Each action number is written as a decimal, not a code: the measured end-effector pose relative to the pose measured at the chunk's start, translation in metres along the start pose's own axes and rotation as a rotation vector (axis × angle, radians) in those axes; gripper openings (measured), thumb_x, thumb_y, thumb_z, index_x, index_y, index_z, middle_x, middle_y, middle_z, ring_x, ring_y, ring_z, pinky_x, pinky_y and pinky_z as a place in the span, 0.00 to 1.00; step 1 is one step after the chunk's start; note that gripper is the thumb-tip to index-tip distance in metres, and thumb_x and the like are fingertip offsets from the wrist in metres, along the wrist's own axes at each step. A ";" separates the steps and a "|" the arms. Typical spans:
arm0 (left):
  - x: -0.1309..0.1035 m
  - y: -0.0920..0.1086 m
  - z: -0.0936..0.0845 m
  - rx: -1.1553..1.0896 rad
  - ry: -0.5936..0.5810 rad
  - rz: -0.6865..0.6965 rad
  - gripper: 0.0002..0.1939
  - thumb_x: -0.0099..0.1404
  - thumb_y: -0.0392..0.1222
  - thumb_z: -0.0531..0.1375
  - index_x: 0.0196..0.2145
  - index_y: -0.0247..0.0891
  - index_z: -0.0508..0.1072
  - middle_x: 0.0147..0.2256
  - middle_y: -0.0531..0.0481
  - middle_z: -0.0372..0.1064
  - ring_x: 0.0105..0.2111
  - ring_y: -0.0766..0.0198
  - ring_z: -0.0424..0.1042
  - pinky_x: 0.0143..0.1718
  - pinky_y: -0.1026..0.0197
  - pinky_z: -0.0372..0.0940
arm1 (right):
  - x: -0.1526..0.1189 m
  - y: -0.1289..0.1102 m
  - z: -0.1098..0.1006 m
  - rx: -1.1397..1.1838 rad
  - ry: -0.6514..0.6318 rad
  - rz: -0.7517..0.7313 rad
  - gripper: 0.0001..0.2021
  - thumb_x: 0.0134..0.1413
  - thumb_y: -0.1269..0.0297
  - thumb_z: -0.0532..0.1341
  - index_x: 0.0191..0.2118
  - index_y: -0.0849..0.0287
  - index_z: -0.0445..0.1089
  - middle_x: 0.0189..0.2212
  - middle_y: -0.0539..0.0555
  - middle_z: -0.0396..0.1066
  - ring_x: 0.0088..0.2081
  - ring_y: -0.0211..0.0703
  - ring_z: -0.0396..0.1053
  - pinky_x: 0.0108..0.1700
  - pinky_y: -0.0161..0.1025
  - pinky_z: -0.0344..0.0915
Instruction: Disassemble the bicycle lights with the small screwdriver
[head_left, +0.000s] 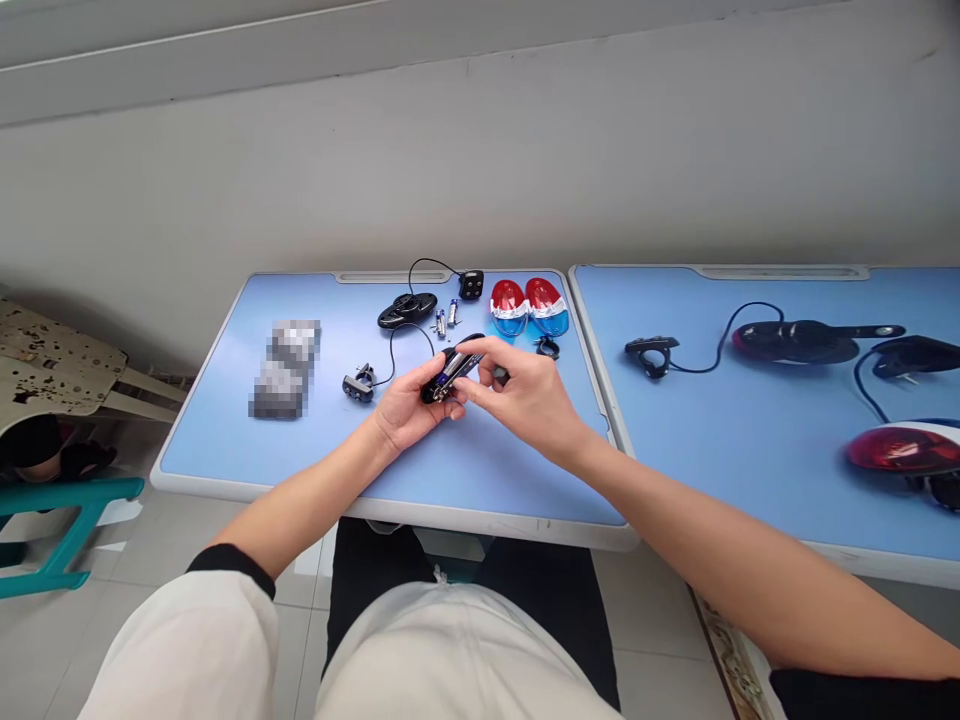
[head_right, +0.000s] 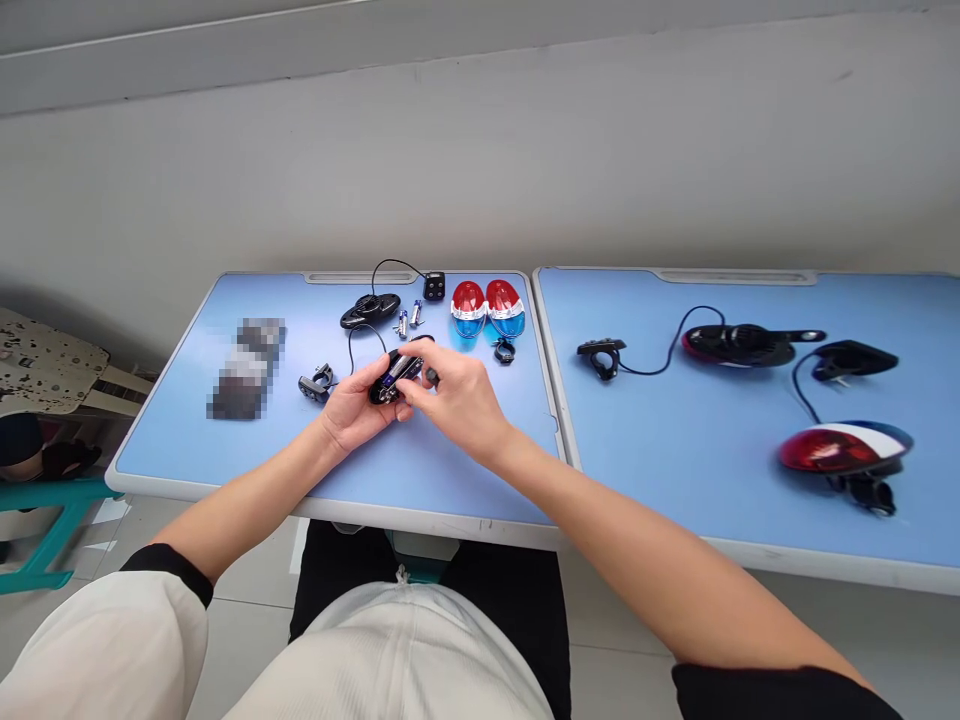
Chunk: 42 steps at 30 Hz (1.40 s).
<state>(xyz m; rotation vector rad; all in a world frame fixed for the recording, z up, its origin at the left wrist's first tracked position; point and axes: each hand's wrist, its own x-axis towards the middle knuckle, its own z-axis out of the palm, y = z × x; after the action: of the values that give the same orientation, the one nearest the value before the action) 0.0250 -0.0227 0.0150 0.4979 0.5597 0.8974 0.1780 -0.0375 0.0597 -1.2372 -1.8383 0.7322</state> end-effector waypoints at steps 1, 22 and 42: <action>0.000 -0.001 0.000 0.006 -0.007 0.001 0.11 0.65 0.43 0.56 0.37 0.32 0.73 0.27 0.48 0.67 0.26 0.65 0.68 0.23 0.63 0.64 | 0.000 0.001 0.002 -0.039 -0.017 -0.038 0.10 0.49 0.68 0.60 0.40 0.56 0.69 0.22 0.46 0.62 0.23 0.35 0.59 0.29 0.35 0.56; -0.003 -0.007 0.007 -0.006 0.134 0.038 0.04 0.59 0.37 0.63 0.30 0.32 0.74 0.27 0.51 0.69 0.27 0.69 0.68 0.30 0.66 0.63 | 0.004 0.006 0.016 -0.495 -0.134 -0.064 0.09 0.41 0.71 0.54 0.34 0.56 0.61 0.23 0.49 0.67 0.23 0.39 0.60 0.24 0.34 0.46; -0.005 -0.009 0.014 0.057 0.225 0.048 0.10 0.55 0.41 0.65 0.24 0.34 0.68 0.21 0.56 0.61 0.23 0.72 0.60 0.25 0.66 0.56 | -0.009 0.026 0.026 -0.609 -0.052 -0.360 0.17 0.50 0.74 0.50 0.42 0.58 0.71 0.20 0.50 0.64 0.21 0.37 0.55 0.23 0.35 0.46</action>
<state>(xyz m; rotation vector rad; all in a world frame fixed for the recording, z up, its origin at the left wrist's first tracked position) 0.0361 -0.0340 0.0214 0.4666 0.7825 0.9917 0.1708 -0.0372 0.0225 -1.1921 -2.3378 -0.0063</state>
